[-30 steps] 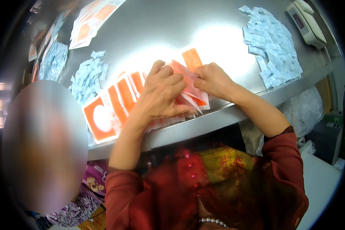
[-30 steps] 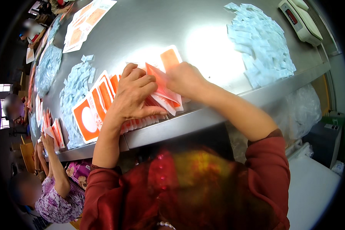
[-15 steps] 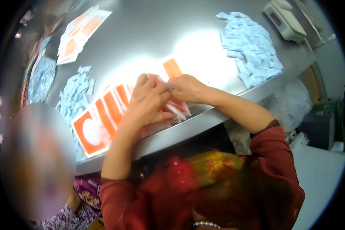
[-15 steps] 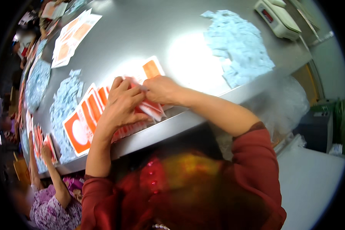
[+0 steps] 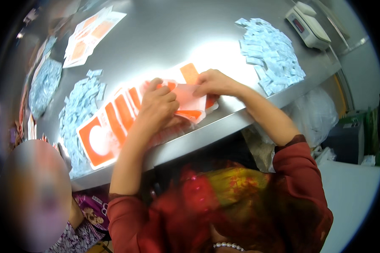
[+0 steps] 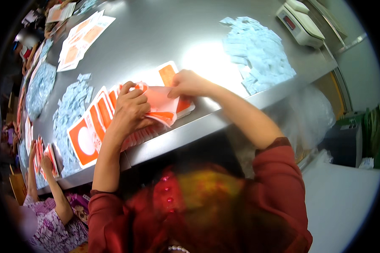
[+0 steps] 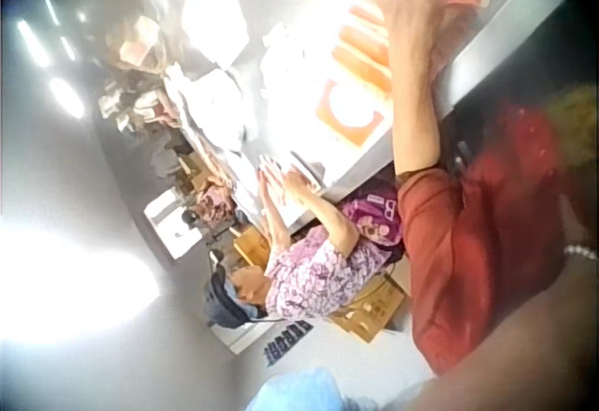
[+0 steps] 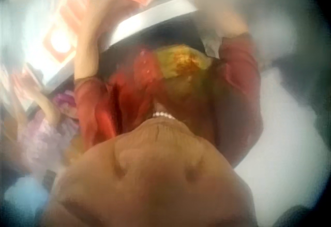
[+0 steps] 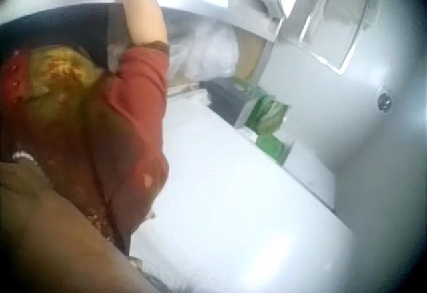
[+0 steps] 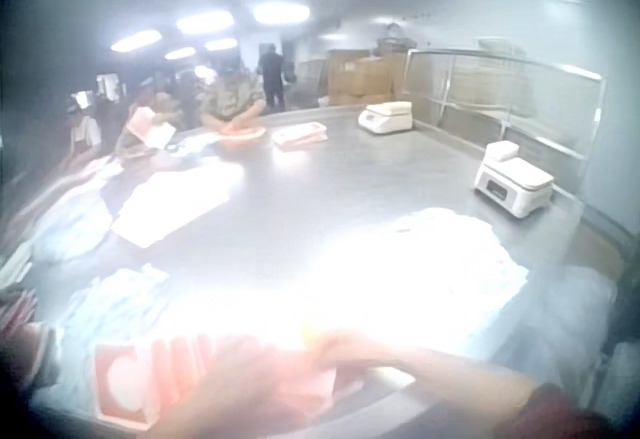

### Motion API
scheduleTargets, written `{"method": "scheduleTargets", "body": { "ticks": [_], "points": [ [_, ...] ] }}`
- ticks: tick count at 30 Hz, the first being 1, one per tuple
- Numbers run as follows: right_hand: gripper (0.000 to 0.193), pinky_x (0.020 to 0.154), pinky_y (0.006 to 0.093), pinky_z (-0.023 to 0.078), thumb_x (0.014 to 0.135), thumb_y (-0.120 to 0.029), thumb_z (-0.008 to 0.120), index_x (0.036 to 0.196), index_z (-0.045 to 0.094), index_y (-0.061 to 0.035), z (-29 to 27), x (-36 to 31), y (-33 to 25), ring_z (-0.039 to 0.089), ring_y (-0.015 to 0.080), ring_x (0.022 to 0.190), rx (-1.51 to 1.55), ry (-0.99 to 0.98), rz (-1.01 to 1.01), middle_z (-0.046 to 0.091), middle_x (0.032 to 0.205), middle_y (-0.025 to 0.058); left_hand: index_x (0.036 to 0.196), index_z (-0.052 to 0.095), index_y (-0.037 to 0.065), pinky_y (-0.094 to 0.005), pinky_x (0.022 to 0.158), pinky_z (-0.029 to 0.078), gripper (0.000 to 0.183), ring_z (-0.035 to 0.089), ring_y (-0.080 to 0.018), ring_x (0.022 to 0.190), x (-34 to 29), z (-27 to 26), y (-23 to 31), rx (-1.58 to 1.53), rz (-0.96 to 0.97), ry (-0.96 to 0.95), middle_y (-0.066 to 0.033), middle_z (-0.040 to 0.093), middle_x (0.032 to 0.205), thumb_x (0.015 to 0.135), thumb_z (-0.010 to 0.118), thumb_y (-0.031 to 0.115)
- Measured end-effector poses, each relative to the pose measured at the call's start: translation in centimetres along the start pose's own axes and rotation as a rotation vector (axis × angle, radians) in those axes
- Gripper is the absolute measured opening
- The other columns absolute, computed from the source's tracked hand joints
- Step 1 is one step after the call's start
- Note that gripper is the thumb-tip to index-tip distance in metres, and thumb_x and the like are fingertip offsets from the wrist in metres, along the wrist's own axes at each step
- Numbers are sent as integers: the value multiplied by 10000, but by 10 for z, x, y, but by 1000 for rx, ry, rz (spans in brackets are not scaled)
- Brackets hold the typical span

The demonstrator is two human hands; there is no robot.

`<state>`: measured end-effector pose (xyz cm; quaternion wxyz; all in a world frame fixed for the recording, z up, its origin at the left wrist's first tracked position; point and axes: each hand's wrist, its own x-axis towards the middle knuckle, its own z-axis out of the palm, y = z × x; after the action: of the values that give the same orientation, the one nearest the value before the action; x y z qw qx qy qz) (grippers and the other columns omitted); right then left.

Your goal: The person inserts small blue pads into orange and white plastic trays at a metal table. They repeatedly pick up a pad, place it into a tray slot, and then stack the filled trays. Other workers are visible in the background performing similar tasks.

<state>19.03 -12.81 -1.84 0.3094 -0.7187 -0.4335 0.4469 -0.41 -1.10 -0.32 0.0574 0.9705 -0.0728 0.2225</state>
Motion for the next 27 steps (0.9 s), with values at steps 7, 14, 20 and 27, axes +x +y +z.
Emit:
{"method": "scheduleTargets", "body": {
  "ticks": [7, 14, 20, 27],
  "points": [
    [210, 629, 291, 495, 792, -205, 624, 922, 671, -47, -117, -22, 45, 619, 167, 710, -408, 590, 0, 634, 754, 61, 483, 512, 74, -393, 847, 426, 323, 500, -206, 664, -1, -2, 3, -23, -5, 25, -43, 453, 527, 408, 785, 230],
    [322, 815, 388, 473, 712, -134, 598, 1026, 667, -117, -153, -13, 129, 605, 312, 925, -1086, 560, 151, 650, 940, 127, 504, 522, 59, -417, 884, 432, 299, 509, -205, 673, -1, 0, 0, -34, -28, -19, -41, 445, 549, 411, 775, 188],
    [264, 745, 387, 479, 714, -146, 597, 965, 663, -101, -162, -10, 136, 619, 294, 836, -1089, 585, 110, 653, 876, 120, 502, 507, 59, -415, 883, 422, 320, 506, -203, 681, 1, -2, 1, -33, -29, -18, -42, 444, 555, 411, 777, 204],
    [126, 383, 178, 343, 782, -138, 564, 821, 602, -23, -91, -60, 12, 584, 89, 539, 315, 382, -95, 654, 730, 81, 507, 497, 63, -417, 888, 421, 388, 498, -202, 682, -2, -2, -1, -74, -30, -3, -33, 447, 562, 406, 791, 295]
  ]
}}
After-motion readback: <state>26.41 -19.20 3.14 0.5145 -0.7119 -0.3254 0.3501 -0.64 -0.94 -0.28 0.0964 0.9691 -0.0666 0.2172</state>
